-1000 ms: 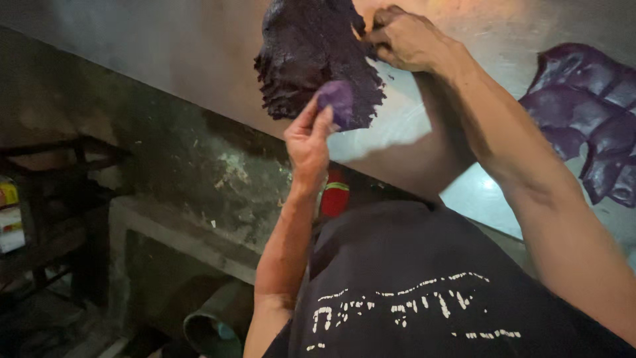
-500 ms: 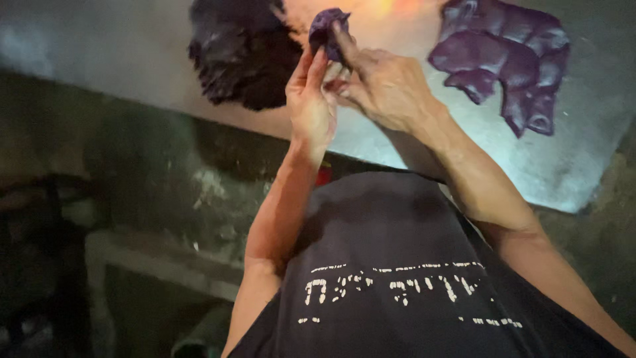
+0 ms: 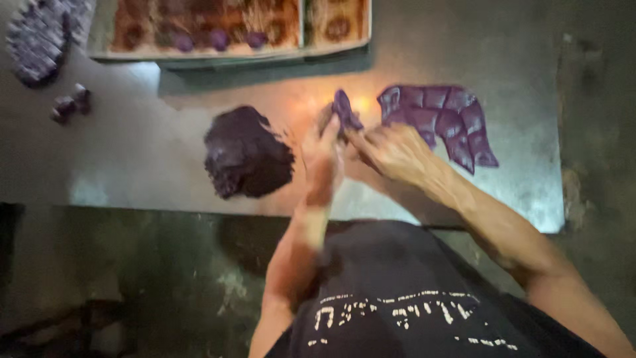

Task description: The person pinches pieces from a mass of purple dough on a metal table, rolls and shapes each piece into a ball by hand, and places the shaped dough balls onto baking trays that already hold other dough pieces.

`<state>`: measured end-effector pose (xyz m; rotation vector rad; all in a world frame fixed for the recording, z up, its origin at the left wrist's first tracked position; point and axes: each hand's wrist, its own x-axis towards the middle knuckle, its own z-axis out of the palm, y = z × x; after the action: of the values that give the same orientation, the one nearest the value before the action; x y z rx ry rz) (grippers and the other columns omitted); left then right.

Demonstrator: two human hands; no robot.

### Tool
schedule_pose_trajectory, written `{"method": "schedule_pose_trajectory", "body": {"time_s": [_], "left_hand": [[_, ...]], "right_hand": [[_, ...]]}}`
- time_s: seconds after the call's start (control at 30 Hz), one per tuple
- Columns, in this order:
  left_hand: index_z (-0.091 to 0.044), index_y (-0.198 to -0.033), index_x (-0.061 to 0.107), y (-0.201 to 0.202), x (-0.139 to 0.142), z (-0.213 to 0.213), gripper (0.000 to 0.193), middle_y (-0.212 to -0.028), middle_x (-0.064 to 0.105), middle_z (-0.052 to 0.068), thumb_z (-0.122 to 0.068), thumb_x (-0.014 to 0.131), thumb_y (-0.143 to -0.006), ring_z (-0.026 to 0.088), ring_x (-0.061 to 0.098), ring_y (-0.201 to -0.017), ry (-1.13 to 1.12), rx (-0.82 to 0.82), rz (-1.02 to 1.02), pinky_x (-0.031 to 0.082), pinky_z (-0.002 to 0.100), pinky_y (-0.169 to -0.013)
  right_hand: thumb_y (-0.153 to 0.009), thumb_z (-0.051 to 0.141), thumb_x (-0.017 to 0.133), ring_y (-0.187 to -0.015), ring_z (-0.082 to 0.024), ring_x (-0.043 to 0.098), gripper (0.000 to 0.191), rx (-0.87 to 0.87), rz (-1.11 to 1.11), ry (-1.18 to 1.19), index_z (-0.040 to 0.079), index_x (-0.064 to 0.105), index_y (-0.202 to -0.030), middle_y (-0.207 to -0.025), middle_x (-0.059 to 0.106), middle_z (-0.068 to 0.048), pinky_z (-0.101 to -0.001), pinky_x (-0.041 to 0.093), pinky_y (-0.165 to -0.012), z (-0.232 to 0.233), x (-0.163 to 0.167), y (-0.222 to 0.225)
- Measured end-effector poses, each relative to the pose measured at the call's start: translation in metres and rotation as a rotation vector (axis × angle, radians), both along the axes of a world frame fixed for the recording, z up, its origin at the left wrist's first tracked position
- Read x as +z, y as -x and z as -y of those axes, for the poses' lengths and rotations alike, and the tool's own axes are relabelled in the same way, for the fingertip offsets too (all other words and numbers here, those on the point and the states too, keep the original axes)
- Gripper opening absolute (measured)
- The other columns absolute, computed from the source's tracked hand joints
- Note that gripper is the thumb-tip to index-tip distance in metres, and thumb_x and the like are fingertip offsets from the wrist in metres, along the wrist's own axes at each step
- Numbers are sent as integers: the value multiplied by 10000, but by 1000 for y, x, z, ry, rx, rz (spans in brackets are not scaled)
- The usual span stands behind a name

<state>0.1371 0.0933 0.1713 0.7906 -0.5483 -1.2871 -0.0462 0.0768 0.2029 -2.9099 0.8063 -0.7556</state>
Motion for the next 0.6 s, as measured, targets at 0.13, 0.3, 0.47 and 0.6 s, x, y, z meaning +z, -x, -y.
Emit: {"method": "schedule_pose_trajectory", "body": {"time_s": [0.13, 0.3, 0.47, 0.6], "left_hand": [[66, -1460, 473, -13, -5, -10, 424, -1360, 600, 168, -47, 512, -1054, 277, 640, -1182, 72, -38, -34, 535, 416, -1011], [81, -1438, 541, -28, -35, -36, 408, -1330, 637, 171, 22, 558, -1035, 253, 652, -1136, 16, -96, 37, 548, 406, -970], [79, -1388, 594, -31, -63, -42, 398, -1334, 641, 188, -10, 593, -1000, 248, 647, -1156, -47, 250, 137, 566, 418, -993], [19, -1484, 498, -38, -53, -41, 472, -1438, 589, 109, -42, 527, -1018, 178, 590, -1281, 28, 254, -44, 466, 305, -1095]], "right_hand": [[-762, 239, 818, -1120, -363, 631, 596, 48, 359, -141, 61, 624, -1297, -1254, 629, -225, -430, 528, -906, 6, 21, 17], [-755, 207, 852, -1249, -444, 584, 696, 233, 443, -356, -21, 600, -1361, -1363, 579, -271, -460, 483, -1028, 26, 0, -13], [-866, 131, 834, -1096, -290, 723, 395, -6, 548, -439, 151, 733, -1248, -1203, 709, -130, -353, 603, -923, 13, -61, -67], [-866, 15, 759, -1129, -339, 659, 539, -11, 624, -135, 77, 606, -1379, -1223, 681, -173, -406, 566, -956, -16, -66, -110]]}}
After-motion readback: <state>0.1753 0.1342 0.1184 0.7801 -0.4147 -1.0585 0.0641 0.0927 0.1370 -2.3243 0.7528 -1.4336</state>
